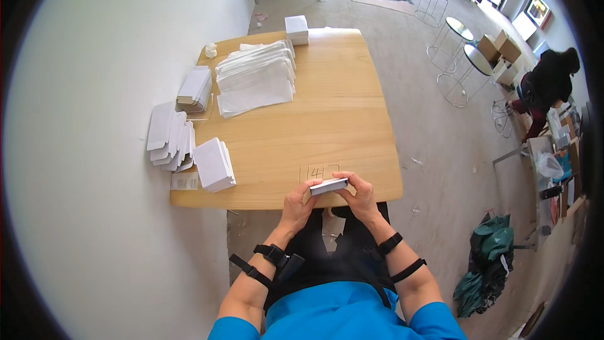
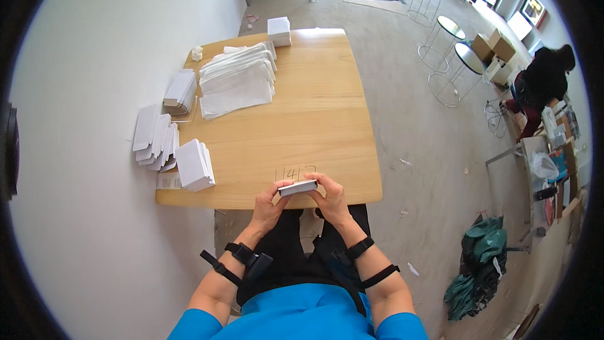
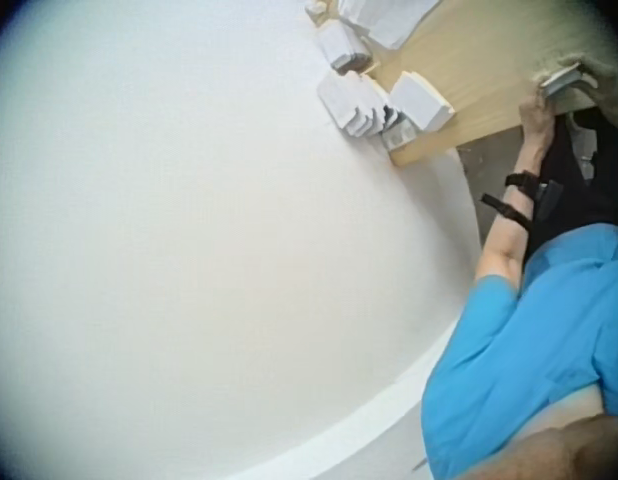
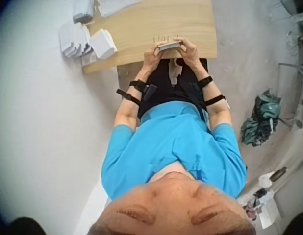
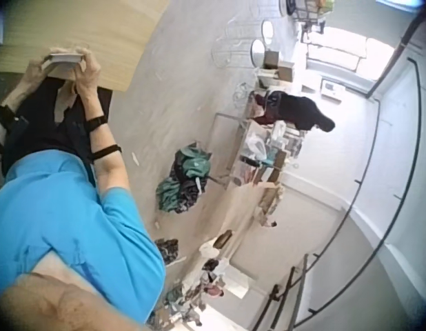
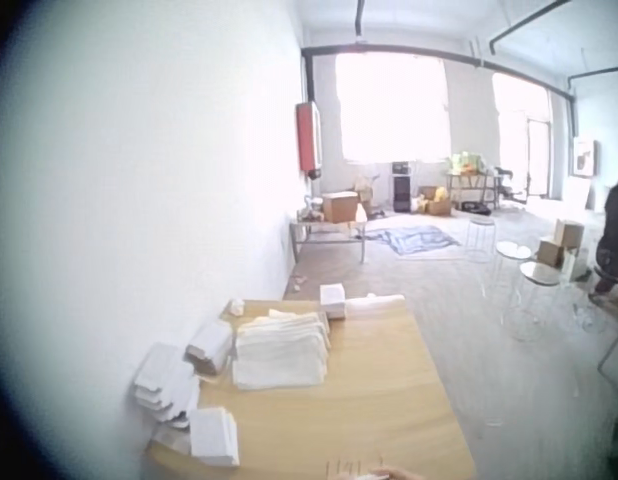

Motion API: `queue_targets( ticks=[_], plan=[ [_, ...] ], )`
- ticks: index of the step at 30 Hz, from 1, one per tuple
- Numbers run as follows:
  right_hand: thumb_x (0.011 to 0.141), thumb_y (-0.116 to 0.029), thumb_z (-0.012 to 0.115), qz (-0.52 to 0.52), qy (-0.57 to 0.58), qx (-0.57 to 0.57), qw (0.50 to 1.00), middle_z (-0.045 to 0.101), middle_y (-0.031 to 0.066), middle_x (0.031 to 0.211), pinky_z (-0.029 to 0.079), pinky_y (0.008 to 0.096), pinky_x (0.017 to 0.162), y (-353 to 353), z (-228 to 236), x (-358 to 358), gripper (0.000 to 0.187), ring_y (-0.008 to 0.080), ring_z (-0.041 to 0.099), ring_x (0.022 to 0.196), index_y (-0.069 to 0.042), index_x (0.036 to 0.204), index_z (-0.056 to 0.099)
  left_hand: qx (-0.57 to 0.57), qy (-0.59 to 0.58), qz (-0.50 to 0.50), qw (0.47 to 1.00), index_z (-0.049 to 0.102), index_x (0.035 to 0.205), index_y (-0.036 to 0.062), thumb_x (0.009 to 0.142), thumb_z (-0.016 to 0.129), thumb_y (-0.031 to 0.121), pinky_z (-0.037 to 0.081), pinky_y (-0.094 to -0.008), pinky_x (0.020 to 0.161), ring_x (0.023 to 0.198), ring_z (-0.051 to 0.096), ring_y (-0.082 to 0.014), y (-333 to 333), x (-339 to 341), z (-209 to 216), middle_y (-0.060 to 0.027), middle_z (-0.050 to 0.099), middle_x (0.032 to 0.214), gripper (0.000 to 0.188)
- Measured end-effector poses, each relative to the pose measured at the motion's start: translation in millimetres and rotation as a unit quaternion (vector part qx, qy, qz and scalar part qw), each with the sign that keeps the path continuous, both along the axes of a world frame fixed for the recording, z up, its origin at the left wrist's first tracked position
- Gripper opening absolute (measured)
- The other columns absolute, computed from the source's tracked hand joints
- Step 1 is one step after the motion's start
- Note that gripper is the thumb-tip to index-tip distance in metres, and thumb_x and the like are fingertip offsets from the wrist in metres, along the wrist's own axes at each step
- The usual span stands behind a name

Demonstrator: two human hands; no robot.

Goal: Insert stacks of white paper sheets or filters into small cardboard boxes.

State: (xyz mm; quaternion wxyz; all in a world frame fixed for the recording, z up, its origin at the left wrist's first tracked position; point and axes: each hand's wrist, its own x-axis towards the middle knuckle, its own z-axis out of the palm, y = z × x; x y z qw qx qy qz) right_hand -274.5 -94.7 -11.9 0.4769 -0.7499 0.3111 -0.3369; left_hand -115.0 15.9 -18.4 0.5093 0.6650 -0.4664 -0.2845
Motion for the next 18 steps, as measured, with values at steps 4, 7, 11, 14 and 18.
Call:
queue_targets(
  ticks=[4, 7, 11, 14, 18],
  plan=[
    [0.085, -0.003, 0.074, 0.021, 0.015, 0.056, 0.998, 0.072, 0.0112, 0.107, 0.053, 0.0321, 0.09, -4, 2, -2, 0.035, 0.0199, 0.069, 0.099, -0.002, 0.118, 0.065, 0.04, 0.033, -0.04, 0.998, 0.061, 0.126, 0.0046, 0.093, 0.069, 0.008, 0.051, -0.0327, 0.094, 0.106, 0.066, -0.0177, -2, 11, 7, -0.0102, 0.071, 0.109, 0.034],
    [0.086, -0.003, 0.075, 0.001, -0.018, 0.119, 0.993, 0.071, 0.0132, 0.108, 0.056, 0.0308, 0.083, 13, 28, -13, 0.042, 0.0177, 0.07, 0.093, -0.001, 0.125, 0.06, 0.076, 0.203, -0.036, 0.976, 0.051, 0.135, 0.0045, 0.091, 0.071, 0.006, 0.054, -0.0329, 0.09, 0.102, 0.067, -0.0183, 15, 9, 30, -0.0127, 0.068, 0.111, 0.049],
    [0.086, -0.002, 0.075, 0.001, -0.066, 0.191, 0.979, 0.07, 0.0146, 0.108, 0.058, 0.029, 0.075, 49, 61, -35, 0.052, 0.0165, 0.071, 0.085, 0.0, 0.132, 0.053, -0.003, 0.237, -0.018, 0.971, 0.042, 0.137, 0.0028, 0.086, 0.075, -0.001, 0.059, -0.032, 0.083, 0.097, 0.068, -0.0175, 53, -7, 73, -0.0131, 0.064, 0.114, 0.061],
    [0.087, -0.003, 0.075, 0.009, -0.066, 0.172, 0.983, 0.069, 0.0139, 0.109, 0.059, 0.0277, 0.075, 72, 80, -46, 0.048, 0.0158, 0.07, 0.085, -0.001, 0.13, 0.055, 0.014, 0.194, -0.054, 0.979, 0.048, 0.135, 0.0044, 0.088, 0.075, 0.006, 0.059, -0.0311, 0.08, 0.095, 0.071, -0.0179, 80, -11, 86, -0.013, 0.066, 0.113, 0.055],
    [0.09, -0.005, 0.073, 0.022, -0.076, 0.181, 0.98, 0.069, 0.0124, 0.107, 0.059, 0.0271, 0.077, 92, 101, -58, 0.033, 0.0153, 0.069, 0.088, 0.0, 0.121, 0.062, 0.004, 0.201, -0.08, 0.976, 0.05, 0.133, 0.0059, 0.09, 0.073, 0.008, 0.059, -0.0298, 0.08, 0.093, 0.071, -0.0169, 102, -17, 99, -0.0108, 0.068, 0.109, 0.048]
  ],
)
